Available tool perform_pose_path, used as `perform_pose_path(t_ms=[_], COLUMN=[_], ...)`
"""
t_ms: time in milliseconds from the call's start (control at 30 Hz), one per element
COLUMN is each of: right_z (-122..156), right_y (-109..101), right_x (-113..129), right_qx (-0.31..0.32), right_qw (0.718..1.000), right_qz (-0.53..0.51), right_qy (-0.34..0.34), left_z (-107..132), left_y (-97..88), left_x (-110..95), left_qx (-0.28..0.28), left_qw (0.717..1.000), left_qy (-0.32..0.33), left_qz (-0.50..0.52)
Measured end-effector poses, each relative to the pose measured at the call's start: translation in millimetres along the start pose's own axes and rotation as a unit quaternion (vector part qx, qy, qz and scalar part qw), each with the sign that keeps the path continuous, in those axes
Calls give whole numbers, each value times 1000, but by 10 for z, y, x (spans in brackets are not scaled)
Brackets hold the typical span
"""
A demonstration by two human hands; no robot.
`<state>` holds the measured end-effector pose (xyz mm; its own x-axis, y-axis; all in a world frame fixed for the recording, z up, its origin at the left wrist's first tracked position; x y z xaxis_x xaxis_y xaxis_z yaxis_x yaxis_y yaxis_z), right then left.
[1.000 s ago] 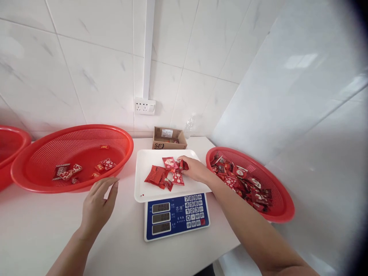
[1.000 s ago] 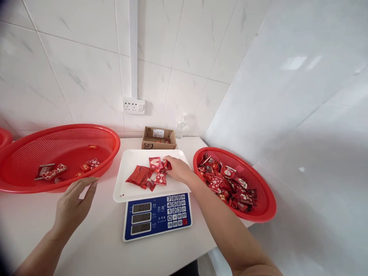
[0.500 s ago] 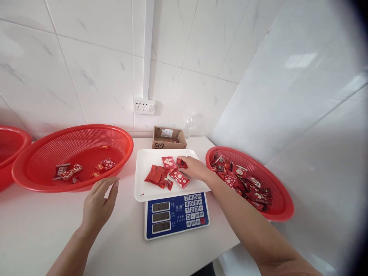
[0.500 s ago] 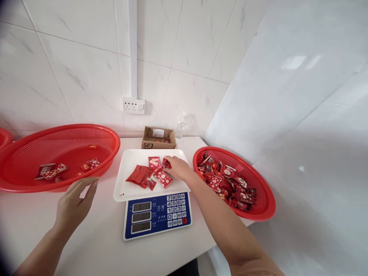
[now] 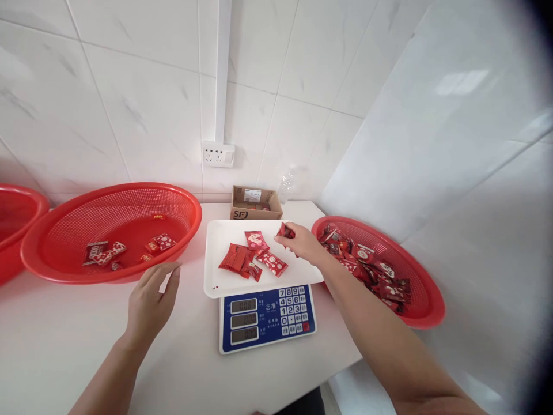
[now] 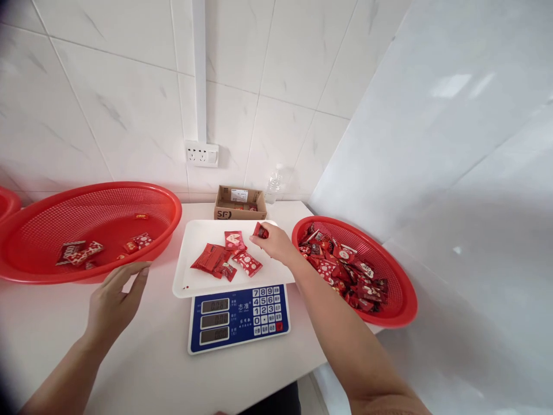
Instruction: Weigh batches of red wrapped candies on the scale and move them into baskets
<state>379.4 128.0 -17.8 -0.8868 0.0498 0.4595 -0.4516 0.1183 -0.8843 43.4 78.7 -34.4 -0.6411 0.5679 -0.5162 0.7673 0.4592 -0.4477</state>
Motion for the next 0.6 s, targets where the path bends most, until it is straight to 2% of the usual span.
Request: perform_pose_path(t_ms=[100,167,233,433,600], right_z=[141,258,385,752,1061], right_y=[-89,-151,-211,-431,-658], right_x=[-19,-49,-115,-392,-843], right_qx=[3,-11,-38,-156,-262], right_qw=[990,967,946,909,893], right_qz=[-141,-254,-321,-384,-343], right_qy=[15,24,38,52,131], left_z=[0,1,4,21,26], left_y=[8,9,11,53,76], left_x=[0,6,18,42,68], left_qx=[2,2,3,15,19], left_qw=[1000,1000,1000,1000,999], left_qy=[0,-3,-10,-21,-33], left_qz=[-1,-1,0,11,12])
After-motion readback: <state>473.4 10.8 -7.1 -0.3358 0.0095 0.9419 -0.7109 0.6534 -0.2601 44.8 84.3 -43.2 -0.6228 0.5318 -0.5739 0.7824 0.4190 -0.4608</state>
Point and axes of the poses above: each hand's wrist, its own z-axis away from the middle knuckle, its own y-axis out of the palm, x = y × z, the point moved 10 cm from there along -z, towards the middle knuckle, and after that the axes turned 10 degrees about z, right-handed, at the moved point
